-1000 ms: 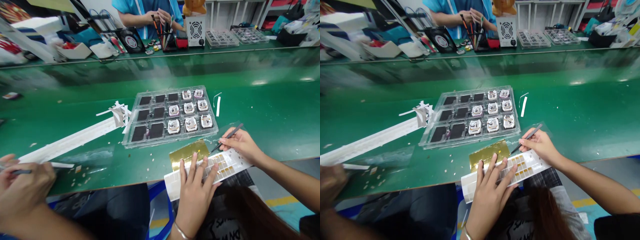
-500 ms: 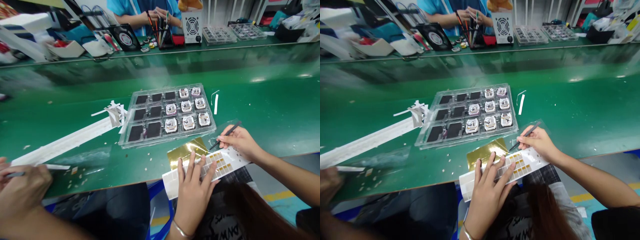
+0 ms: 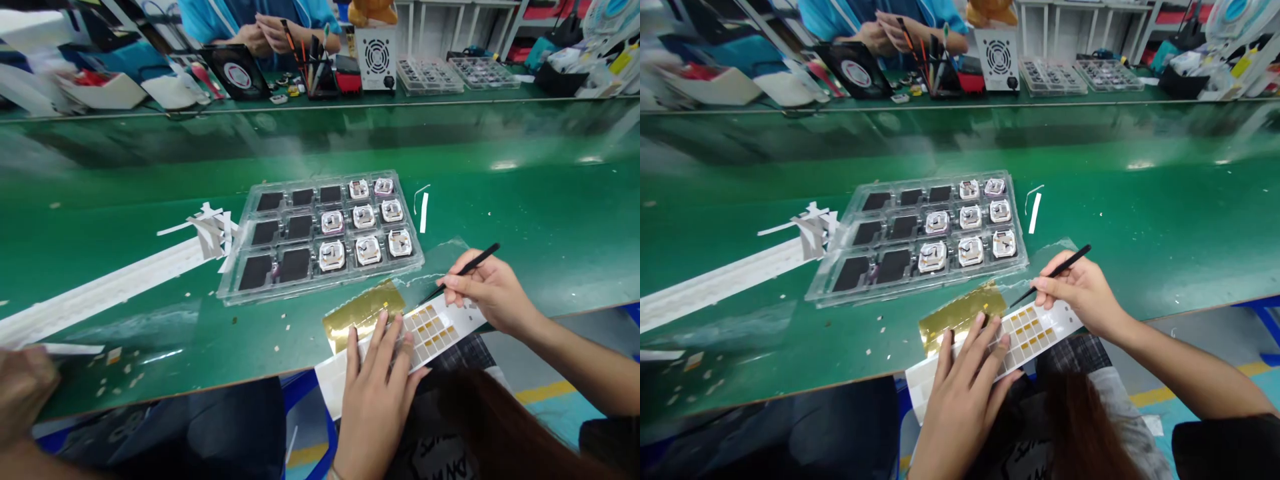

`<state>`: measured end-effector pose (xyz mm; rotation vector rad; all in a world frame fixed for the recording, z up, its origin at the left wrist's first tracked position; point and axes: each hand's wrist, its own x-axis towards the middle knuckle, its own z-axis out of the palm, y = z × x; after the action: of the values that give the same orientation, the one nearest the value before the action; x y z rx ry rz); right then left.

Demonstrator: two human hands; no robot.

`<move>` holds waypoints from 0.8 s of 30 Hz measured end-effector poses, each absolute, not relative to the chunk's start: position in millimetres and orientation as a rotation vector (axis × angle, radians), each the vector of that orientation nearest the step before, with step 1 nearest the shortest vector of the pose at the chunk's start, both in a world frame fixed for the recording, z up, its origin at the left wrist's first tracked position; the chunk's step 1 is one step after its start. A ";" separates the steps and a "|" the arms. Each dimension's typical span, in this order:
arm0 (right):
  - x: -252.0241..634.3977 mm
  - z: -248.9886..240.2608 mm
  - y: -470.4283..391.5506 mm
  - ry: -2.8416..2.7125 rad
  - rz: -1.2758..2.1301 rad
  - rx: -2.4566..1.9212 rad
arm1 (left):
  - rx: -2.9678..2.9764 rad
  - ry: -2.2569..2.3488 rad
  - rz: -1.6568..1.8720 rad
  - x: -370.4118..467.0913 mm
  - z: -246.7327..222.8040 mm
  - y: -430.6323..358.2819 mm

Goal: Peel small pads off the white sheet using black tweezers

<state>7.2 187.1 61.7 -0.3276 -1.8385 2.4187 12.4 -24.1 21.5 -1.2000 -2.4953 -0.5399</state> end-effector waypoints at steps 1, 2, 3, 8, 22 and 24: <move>8.2 58.4 184.4 -1.865 2.434 -0.355 | -1.191 -2.494 -0.559 12.2 21.7 -24.1; 9.1 54.4 181.5 -1.879 2.442 -0.384 | -1.183 -2.492 -0.578 12.1 21.6 -24.4; 9.9 50.1 178.8 -1.882 2.438 -0.406 | -1.178 -2.491 -0.590 12.2 21.3 -24.9; 13.6 38.6 171.4 -1.873 2.339 -0.397 | -1.189 -2.486 -0.573 13.3 15.4 -28.1; 14.7 42.3 169.4 -1.935 2.281 -0.415 | -1.224 -2.494 -0.608 13.2 16.4 -30.5; 14.5 42.6 169.9 -1.934 2.284 -0.414 | -1.231 -2.490 -0.604 12.6 17.1 -30.9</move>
<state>14.5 169.9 42.6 -0.4139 -1.9342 2.2842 12.6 -30.9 17.1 -1.2313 -2.4902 -0.6037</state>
